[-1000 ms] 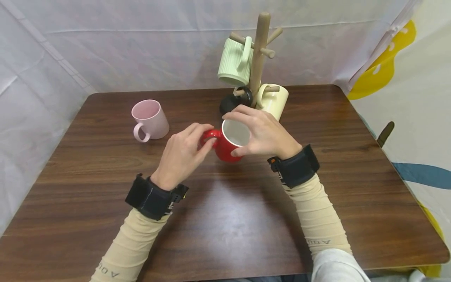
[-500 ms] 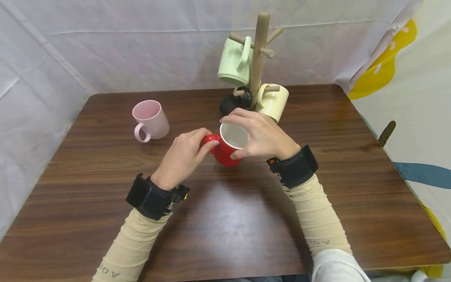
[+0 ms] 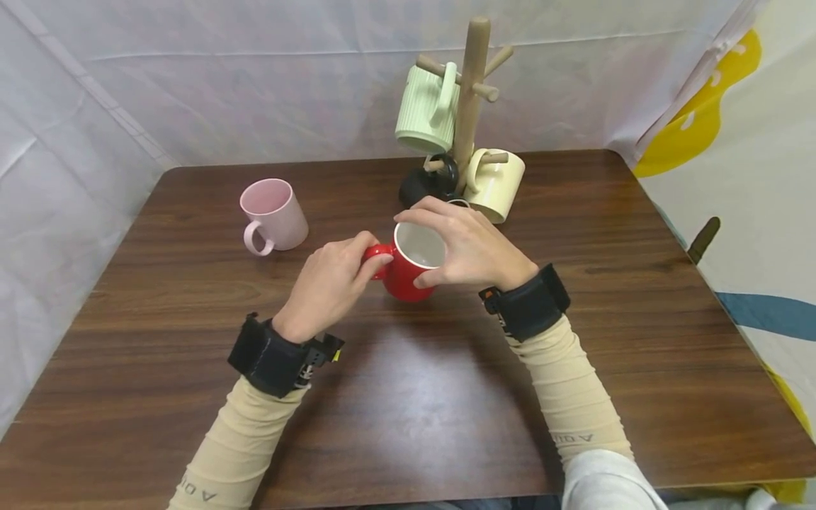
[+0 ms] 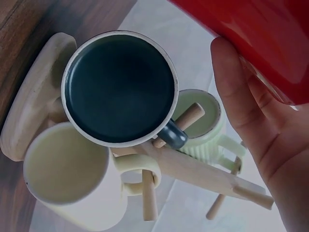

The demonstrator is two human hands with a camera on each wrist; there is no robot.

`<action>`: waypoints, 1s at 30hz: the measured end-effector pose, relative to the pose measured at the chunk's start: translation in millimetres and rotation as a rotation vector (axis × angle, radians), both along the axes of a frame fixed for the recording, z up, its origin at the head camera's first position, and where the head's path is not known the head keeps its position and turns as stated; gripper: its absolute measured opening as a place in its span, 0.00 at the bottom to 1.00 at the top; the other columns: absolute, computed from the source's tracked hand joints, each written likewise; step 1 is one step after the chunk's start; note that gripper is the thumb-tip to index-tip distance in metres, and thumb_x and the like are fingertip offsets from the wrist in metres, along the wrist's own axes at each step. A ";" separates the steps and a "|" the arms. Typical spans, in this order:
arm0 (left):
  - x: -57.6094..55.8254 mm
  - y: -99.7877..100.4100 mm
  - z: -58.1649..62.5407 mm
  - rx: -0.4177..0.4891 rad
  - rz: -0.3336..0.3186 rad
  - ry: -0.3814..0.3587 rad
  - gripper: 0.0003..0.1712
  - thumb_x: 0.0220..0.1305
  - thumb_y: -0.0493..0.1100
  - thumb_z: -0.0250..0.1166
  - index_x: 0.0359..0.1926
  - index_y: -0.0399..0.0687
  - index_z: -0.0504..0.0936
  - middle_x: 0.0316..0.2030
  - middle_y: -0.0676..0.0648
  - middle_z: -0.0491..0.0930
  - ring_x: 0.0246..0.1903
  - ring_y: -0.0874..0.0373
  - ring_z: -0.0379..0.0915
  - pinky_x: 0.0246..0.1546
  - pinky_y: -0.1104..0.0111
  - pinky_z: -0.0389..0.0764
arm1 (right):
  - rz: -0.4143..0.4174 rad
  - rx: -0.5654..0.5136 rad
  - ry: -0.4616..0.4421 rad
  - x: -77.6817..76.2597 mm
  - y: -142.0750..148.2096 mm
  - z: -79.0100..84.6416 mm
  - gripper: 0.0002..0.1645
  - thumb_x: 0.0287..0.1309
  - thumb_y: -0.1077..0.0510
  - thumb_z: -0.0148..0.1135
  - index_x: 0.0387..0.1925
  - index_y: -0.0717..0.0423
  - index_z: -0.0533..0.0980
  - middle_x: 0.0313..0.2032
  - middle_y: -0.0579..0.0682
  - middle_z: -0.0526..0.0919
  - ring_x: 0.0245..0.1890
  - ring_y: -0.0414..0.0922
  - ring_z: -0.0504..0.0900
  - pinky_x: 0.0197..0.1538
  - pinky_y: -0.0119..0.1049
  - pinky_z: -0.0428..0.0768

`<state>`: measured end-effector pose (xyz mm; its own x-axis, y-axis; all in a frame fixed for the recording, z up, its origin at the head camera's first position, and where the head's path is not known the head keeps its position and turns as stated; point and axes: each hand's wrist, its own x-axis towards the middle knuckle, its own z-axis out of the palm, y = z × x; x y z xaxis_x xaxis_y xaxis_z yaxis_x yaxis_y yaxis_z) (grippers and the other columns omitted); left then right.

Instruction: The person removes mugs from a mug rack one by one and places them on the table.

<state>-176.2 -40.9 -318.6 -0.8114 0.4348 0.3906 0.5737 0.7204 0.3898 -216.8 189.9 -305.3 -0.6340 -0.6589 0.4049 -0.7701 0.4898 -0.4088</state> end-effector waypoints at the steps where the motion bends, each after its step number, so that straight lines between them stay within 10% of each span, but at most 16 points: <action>1: -0.1 -0.2 -0.3 0.002 0.000 -0.009 0.13 0.73 0.46 0.64 0.37 0.41 0.75 0.23 0.49 0.73 0.21 0.55 0.72 0.22 0.64 0.73 | -0.001 0.000 -0.001 0.2 0.0 -0.2 0.46 0.34 0.54 0.83 0.61 0.56 0.78 0.56 0.49 0.79 0.51 0.47 0.78 0.45 0.46 0.79; 18: -3.1 -4.6 -4.3 0.185 -0.002 -0.043 0.12 0.71 0.44 0.64 0.38 0.40 0.72 0.26 0.47 0.75 0.24 0.54 0.71 0.26 0.65 0.74 | 0.016 -0.122 -0.065 -7.2 4.5 -2.4 0.44 0.44 0.59 0.82 0.64 0.60 0.72 0.59 0.53 0.75 0.55 0.49 0.74 0.51 0.50 0.79; 30: -6.9 -8.3 -5.0 0.202 0.045 0.012 0.13 0.71 0.45 0.64 0.38 0.40 0.74 0.27 0.45 0.78 0.26 0.52 0.73 0.29 0.60 0.75 | -0.046 -0.187 -0.268 -10.2 6.9 -1.2 0.57 0.43 0.64 0.83 0.72 0.65 0.61 0.57 0.61 0.77 0.54 0.52 0.77 0.51 0.48 0.82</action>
